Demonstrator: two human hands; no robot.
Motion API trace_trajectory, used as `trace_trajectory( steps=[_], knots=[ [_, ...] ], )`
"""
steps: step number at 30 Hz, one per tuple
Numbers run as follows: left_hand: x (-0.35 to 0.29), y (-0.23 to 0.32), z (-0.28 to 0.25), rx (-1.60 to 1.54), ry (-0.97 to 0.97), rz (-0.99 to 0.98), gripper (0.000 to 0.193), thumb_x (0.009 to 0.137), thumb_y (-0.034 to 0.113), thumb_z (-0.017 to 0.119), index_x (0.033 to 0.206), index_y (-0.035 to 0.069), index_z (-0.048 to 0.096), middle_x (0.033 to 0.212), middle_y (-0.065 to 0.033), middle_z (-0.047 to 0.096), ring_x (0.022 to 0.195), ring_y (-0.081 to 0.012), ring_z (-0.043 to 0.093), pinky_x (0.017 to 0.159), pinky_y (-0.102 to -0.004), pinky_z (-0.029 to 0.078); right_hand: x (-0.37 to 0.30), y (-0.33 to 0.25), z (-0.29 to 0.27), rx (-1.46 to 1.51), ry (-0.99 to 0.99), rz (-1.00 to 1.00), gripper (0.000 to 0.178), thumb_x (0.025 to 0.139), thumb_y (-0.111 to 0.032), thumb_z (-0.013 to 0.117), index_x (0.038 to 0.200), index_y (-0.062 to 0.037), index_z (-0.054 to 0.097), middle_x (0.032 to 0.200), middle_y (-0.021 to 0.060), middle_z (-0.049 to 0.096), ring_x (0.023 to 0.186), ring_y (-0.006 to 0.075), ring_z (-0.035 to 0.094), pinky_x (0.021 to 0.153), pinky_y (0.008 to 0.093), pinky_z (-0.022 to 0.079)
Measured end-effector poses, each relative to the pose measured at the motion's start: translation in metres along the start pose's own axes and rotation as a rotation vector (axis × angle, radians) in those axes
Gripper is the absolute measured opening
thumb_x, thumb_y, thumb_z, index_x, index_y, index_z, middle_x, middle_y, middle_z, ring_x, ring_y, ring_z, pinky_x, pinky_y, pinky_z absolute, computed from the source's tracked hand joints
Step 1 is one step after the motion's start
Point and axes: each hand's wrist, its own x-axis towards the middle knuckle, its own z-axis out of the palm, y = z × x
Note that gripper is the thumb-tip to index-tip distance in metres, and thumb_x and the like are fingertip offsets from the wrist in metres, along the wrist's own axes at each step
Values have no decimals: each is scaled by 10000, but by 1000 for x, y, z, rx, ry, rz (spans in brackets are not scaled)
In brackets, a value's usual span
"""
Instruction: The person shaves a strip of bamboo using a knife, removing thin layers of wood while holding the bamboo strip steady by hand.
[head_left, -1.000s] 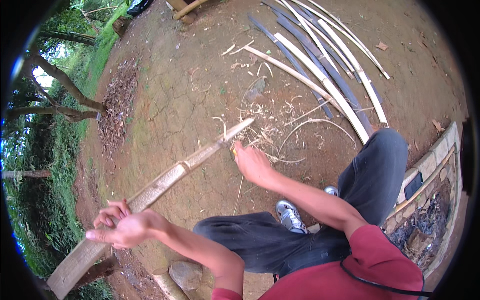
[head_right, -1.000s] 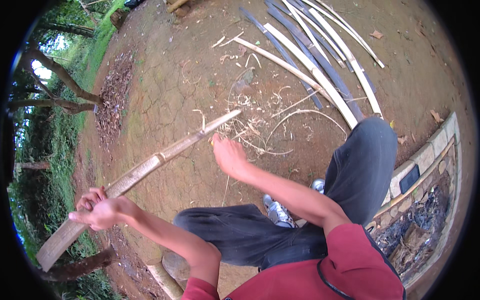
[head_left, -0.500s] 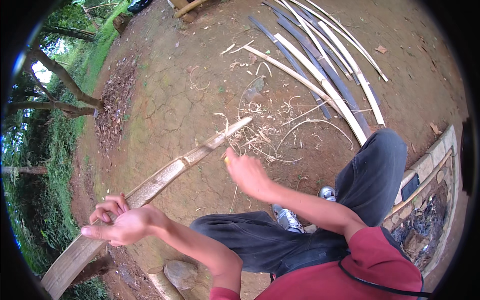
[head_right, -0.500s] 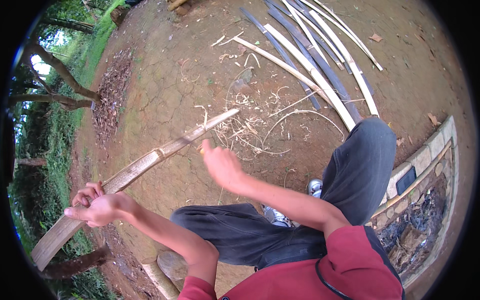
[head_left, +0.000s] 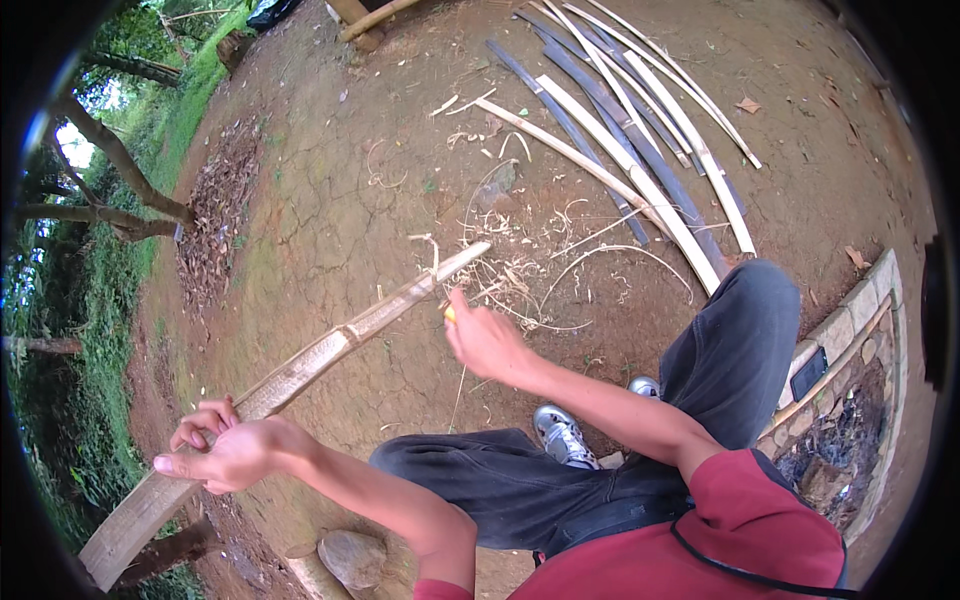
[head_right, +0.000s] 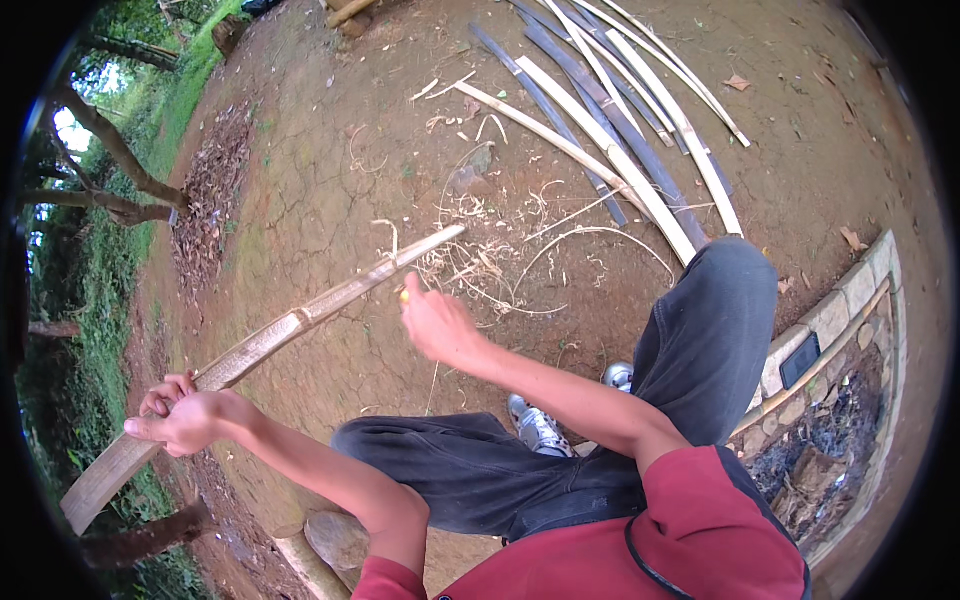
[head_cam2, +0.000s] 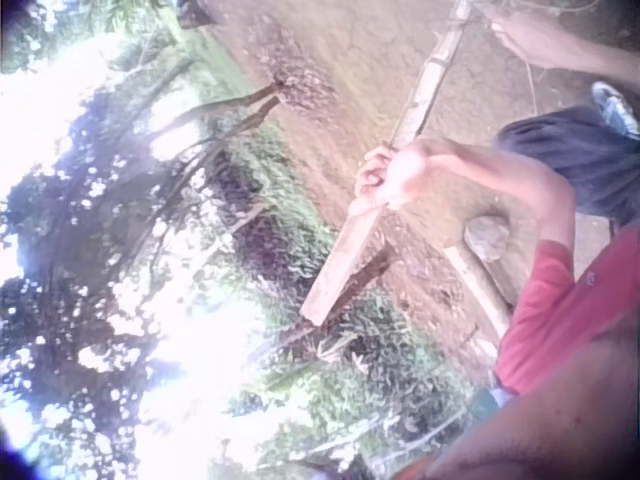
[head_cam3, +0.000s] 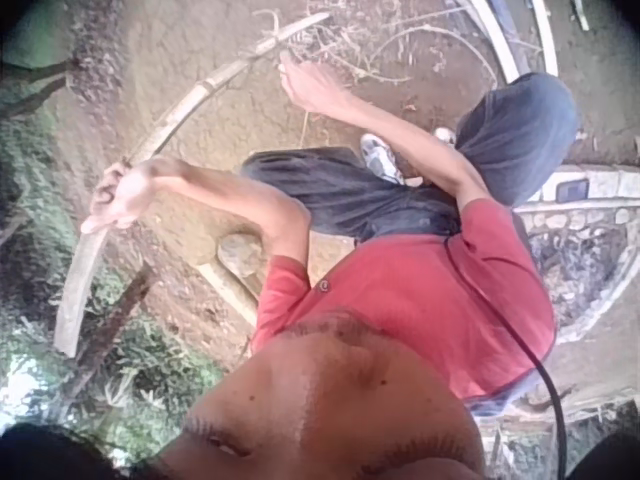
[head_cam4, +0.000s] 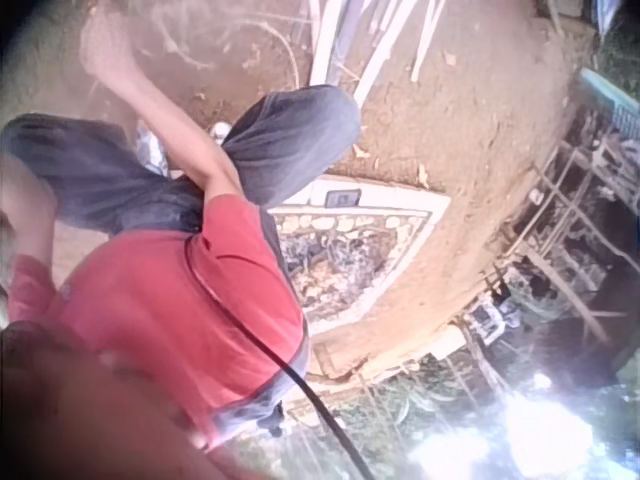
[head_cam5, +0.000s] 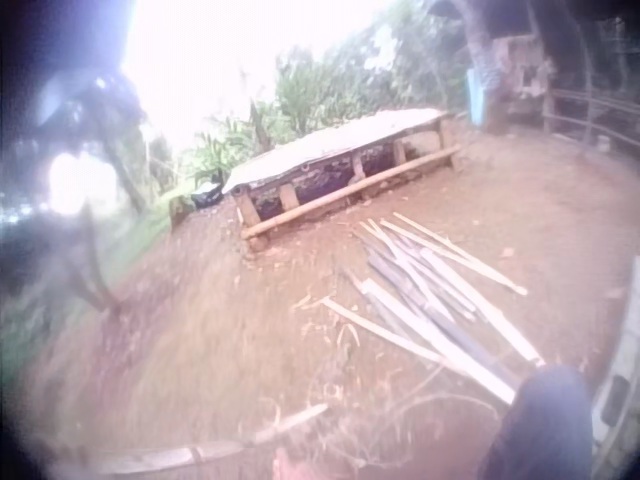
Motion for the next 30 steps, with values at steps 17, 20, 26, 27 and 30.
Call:
trace_trajectory(
  steps=[17,20,26,27,30],
  knots=[
    [-18,13,17,23,-135,69,502,1005,420,356,670,46,375,556,-14,227,443,-100,154,415,-260,110,54,99,19,-180,-2,165,197,910,-28,344,1037,83,446,726,271,627,705,418,652,594,483,529],
    [-18,16,18,50,-115,68,501,1002,415,370,689,24,392,560,-17,234,449,-104,167,423,-263,113,38,46,13,-84,18,152,178,930,-56,355,1005,83,437,679,260,616,633,399,645,566,481,528],
    [-24,17,16,52,-155,27,451,997,377,388,694,45,350,597,-29,273,491,-141,255,455,-278,186,23,37,19,-131,60,71,126,942,-81,399,1029,9,389,590,184,591,538,325,627,420,437,485],
    [-21,23,15,37,-197,43,435,1002,364,377,702,50,346,599,-24,268,493,-141,261,457,-278,179,39,73,37,-261,146,131,89,940,-72,399,1005,-13,383,614,192,601,553,339,630,434,445,491],
    [-23,24,20,104,-120,29,435,1004,355,375,688,58,343,592,-28,275,492,-143,266,459,-269,208,55,107,37,-360,98,219,135,908,-20,396,1042,-7,395,734,242,643,699,380,665,578,483,531]
  ],
)
